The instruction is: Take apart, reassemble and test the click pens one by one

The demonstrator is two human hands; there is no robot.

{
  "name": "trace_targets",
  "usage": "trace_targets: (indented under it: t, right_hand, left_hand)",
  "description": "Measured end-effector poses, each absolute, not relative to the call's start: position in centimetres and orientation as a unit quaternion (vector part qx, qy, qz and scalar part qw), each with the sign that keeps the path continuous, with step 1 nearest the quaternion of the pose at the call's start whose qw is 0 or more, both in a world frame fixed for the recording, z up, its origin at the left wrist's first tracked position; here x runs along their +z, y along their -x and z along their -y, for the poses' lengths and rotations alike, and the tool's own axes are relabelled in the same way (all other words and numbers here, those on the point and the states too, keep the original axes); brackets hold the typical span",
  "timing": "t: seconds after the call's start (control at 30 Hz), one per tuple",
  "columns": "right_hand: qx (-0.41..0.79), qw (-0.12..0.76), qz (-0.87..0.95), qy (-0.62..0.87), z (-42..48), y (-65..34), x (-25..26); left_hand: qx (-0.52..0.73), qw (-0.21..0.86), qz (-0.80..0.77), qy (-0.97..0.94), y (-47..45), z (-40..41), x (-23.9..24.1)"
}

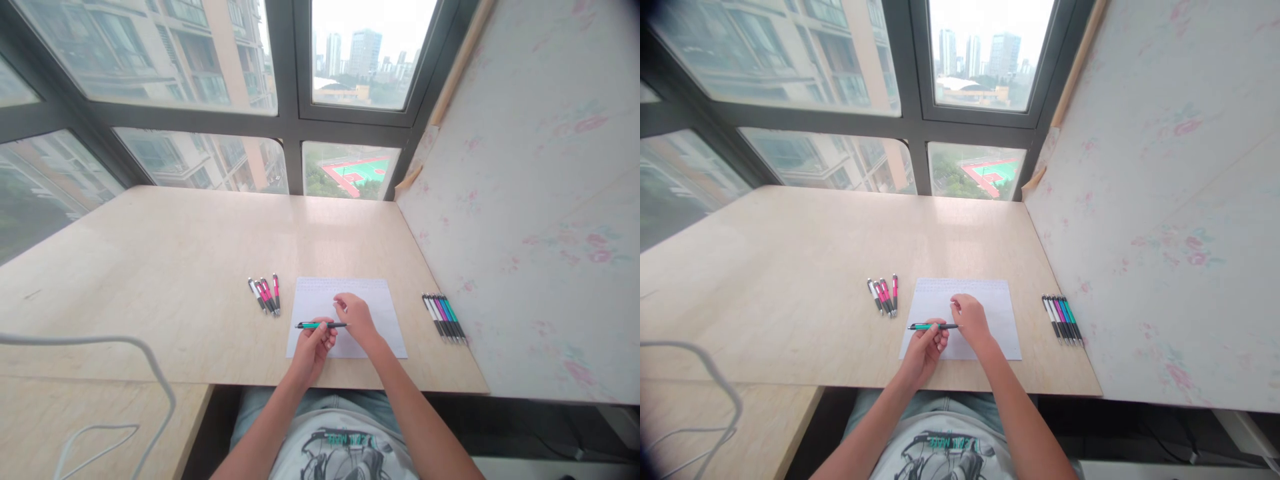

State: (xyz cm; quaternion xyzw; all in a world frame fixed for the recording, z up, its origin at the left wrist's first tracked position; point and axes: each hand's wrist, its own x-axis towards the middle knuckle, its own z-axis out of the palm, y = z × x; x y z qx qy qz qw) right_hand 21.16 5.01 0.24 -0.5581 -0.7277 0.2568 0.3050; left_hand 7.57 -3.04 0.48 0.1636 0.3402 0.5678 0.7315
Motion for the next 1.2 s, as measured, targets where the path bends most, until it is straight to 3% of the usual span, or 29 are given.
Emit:
trace_targets:
  t: [0.33,0.73,0.83,0.93,1.2]
  right_hand:
    - [0.221,0.231,0.771,0.551,-8.0,-17.5,-0.3]
    - [0.313,0.343,0.699,0.544,-4.8,-22.1,1.3]
    - [0.429,0.379,0.643,0.509,-2.5,-23.3,2.0]
    - [0.475,0.368,0.637,0.483,-0.7,-23.4,2.5]
    - [0.463,0.359,0.632,0.507,0.1,-22.9,2.4]
  left_hand:
    - [0.577,0.73,-0.327,-0.164,-7.5,3.1,0.0]
    - [0.604,0.696,-0.354,-0.162,-7.5,3.3,0.3]
    - [0.608,0.684,-0.365,-0.169,-7.3,3.3,0.5]
    - [0.601,0.679,-0.38,-0.185,-7.1,3.2,0.7]
    - [0.586,0.679,-0.395,-0.197,-6.7,3.5,0.7]
